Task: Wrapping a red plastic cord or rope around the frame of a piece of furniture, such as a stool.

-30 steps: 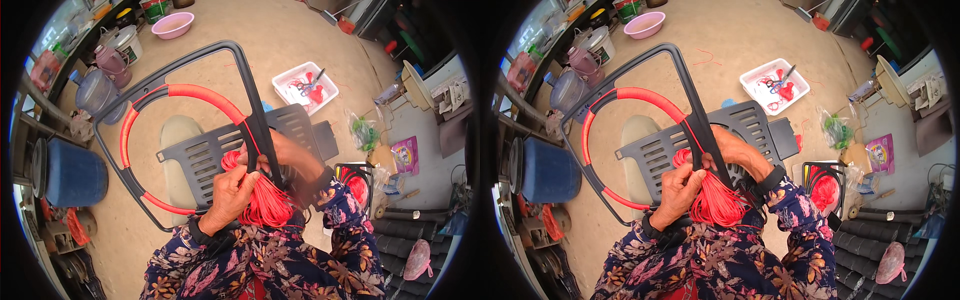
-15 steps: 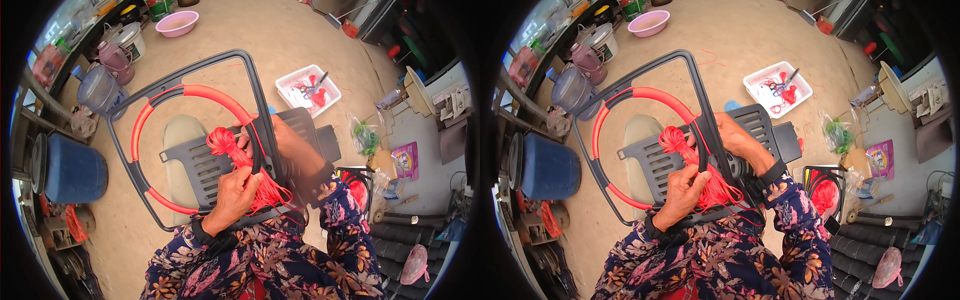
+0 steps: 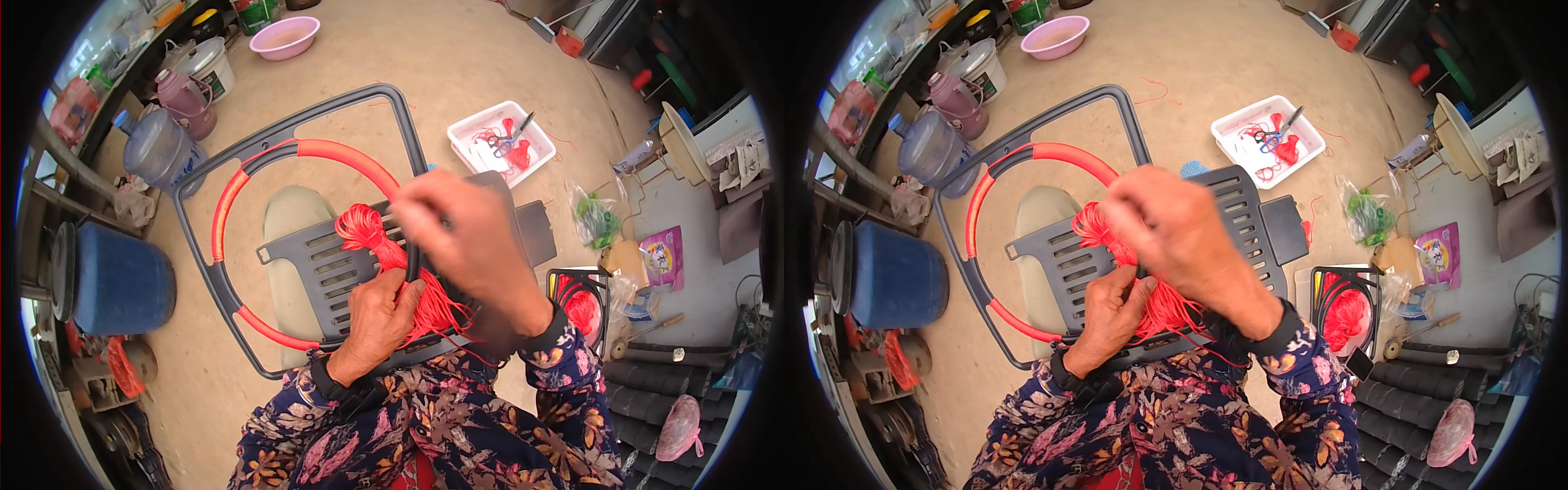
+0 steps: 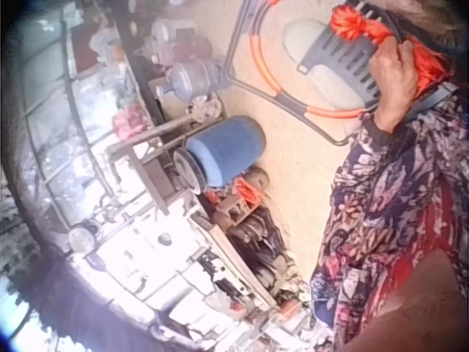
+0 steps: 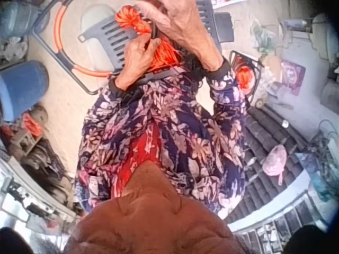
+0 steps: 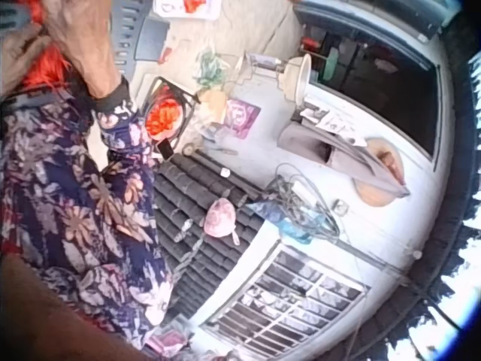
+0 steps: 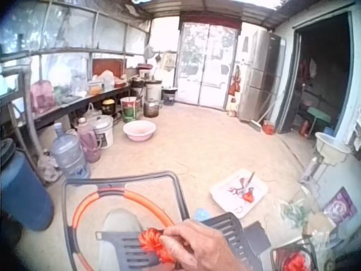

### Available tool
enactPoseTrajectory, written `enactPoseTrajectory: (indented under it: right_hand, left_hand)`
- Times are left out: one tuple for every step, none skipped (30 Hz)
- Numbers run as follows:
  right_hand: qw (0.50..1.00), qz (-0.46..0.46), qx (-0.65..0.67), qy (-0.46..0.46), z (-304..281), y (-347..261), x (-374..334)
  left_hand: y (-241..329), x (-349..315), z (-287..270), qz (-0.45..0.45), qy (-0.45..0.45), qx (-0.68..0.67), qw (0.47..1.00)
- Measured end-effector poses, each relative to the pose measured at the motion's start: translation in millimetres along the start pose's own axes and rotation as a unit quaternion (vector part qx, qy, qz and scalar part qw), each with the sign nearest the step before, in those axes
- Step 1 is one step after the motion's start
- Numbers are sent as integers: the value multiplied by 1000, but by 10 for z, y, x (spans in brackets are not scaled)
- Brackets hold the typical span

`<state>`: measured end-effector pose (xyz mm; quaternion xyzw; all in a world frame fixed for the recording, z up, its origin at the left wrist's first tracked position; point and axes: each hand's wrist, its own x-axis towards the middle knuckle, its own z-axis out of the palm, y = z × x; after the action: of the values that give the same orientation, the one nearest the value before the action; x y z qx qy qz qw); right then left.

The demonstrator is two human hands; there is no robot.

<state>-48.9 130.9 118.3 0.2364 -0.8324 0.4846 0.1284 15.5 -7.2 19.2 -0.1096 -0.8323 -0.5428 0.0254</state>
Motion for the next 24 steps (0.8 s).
enactPoseTrajectory:
  right_hand:
    - [994,-71,-73,-24,110,21,-23]
    - [994,-71,-76,-20,179,35,-43]
    - [971,-105,-209,-47,239,45,-58]
    - [929,-138,-334,-75,313,71,-72]
    - [913,-132,-373,-97,381,99,-82]
    - [913,-132,-373,-96,411,110,-92]
    - [901,-116,-398,-130,441,109,-89]
    - [886,-99,-423,-164,468,111,-86]
    - [886,-100,-423,-163,495,124,-69]
    - [878,-91,-433,-184,514,153,-33]
    - [869,-82,-443,-204,529,188,-9]
    - [869,-81,-444,-203,549,242,-7]
    - [873,-94,-440,-190,567,279,3]
    - [876,-107,-436,-177,577,307,5]
    - [876,-106,-437,-177,571,333,-6]
    - [913,-99,-366,-149,555,337,-5]
    - [945,-90,-292,-121,537,340,-1]
    - [945,-90,-291,-122,515,342,8]
    - [968,-37,-223,-108,479,303,41]
    - [984,17,-152,-92,436,255,83]
    - [994,72,-23,-81,393,215,144]
    - [994,73,-23,-80,372,245,179]
    - [989,104,95,-41,357,283,207]
    - [968,133,211,-1,338,308,221]
  left_hand:
    - [-12,-3,23,6,6,7,1000]
    - [-32,-3,49,11,3,7,1000]
    - [-61,-3,70,31,8,11,999]
    - [-93,-13,80,47,16,17,999]
    - [-113,-21,82,48,16,18,999]
    - [-128,-28,82,60,10,28,998]
    - [-135,-33,73,72,4,38,997]
    - [-120,-35,65,73,5,38,997]
    - [-87,-29,56,37,2,27,999]
    - [-67,-19,52,1,-2,16,1000]
    - [-63,-13,51,2,-2,15,1000]
    - [-61,-8,51,-1,-4,11,1000]
    - [-55,-6,44,-4,-5,6,1000]
    - [-58,-6,44,-3,-6,6,1000]
    - [-66,-6,48,-4,-13,10,1000]
    - [-64,-2,46,-6,-19,14,1000]
    - [-38,-1,38,-7,-17,14,1000]
    - [14,-1,22,-17,-16,6,1000]
    - [56,1,2,-28,-16,-2,999]
    - [84,-1,-26,-29,-15,-2,999]
    - [102,-3,-58,-41,-28,19,999]
    - [117,2,-68,-50,-42,40,997]
    - [116,2,-54,-49,-44,39,997]
    - [109,-2,-32,-26,-31,21,999]
